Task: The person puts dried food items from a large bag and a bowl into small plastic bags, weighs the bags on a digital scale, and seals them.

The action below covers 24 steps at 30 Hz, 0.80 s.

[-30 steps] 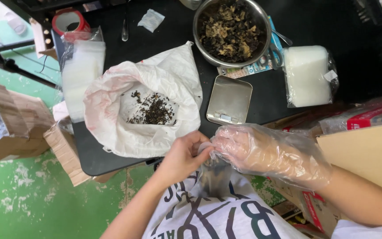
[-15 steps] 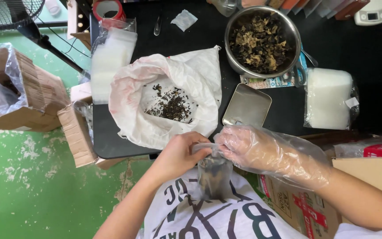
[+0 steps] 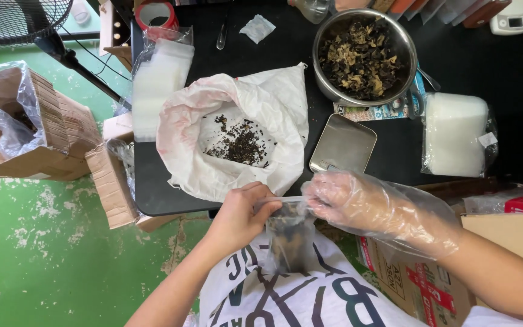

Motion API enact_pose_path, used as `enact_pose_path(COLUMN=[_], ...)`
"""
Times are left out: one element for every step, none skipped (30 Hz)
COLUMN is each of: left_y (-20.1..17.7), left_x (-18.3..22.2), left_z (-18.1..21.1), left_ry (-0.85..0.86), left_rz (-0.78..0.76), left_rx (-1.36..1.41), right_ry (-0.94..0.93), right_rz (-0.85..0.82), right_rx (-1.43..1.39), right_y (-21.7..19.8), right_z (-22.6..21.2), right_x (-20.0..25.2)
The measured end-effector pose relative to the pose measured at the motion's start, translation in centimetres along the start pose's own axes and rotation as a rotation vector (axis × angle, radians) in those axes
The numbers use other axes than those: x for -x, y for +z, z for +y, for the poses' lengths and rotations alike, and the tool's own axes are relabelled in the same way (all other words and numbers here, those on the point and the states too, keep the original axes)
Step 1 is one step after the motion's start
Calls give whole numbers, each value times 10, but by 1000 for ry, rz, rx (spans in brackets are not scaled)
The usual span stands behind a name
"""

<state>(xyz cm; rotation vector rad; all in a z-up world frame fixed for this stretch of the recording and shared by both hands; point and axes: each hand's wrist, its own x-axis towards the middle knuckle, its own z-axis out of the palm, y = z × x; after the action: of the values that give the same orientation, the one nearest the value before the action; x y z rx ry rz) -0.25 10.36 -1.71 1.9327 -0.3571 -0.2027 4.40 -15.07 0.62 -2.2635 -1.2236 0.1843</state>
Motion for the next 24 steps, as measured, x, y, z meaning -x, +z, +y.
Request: enact_pose_path(left_y=[-4,-8,-10,-11,-12,-8,-4,-1,6,12,19,17,16,15,10,6,2,3,3,3,8,11,14,19], left_x=[-3,-6,-9,-13,-17,-18,-20,-21,-16,-14,-12,-13,-14,-16,-15,-17,-21,-22,-24,-25,-29,-31,-33,-37], left_z=[6,12,18,23,29,29,29,30,23,16,9,10,11,12,10,8,6,3,1,-3,-7,-11,-15,-22], left_ry=[-17,-35,-35,-5,25,30,66,101,105,136,169,188,171,154,172,134,96,130,123,114,145,139,135,161], left_rz=[-36,-69,-70,-103,-136,-145,-150,-155,-165,-150,-133,-156,-139,-127,-155,-188,-223,-265,-302,-332,-367,-352,-336,-363], left_rx=[23,45,42,33,24,23,-8,-44,-48,-152,-256,-256,-227,-195,-192,-186,-182,-175,-208,-244,-239,-300,-360,-358], right_ry=[12,22,21,48,75,83,28,-28,-22,-48,-73,-51,-76,-95,-69,-195,-316,-268,-254,-248,-207,-149,-90,-57], right_rz=[13,26,29,31,33,40,68,99,109,154,198,216,289,361,376,320,245,252,270,287,294,298,301,307], right_rx=[-27,-56,-56,-69,-82,-79,-84,-92,-91,-53,-13,-2,32,68,81,333,582,608,600,589,613,658,702,720], right_y=[4,9,7,6,4,5,6,8,10,10,11,18,24,30,24,16,7,9,11,13,13,13,15,14], right_z=[4,9,7,5,3,2,2,2,-3,-7,-11,-9,-8,-6,-13,-19,-25,-25,-24,-23,-24,-25,-27,-27], right_x=[7,13,11,10,9,8,7,5,2,-1,-4,-1,1,5,5,7,9,15,20,23,32,40,46,56])
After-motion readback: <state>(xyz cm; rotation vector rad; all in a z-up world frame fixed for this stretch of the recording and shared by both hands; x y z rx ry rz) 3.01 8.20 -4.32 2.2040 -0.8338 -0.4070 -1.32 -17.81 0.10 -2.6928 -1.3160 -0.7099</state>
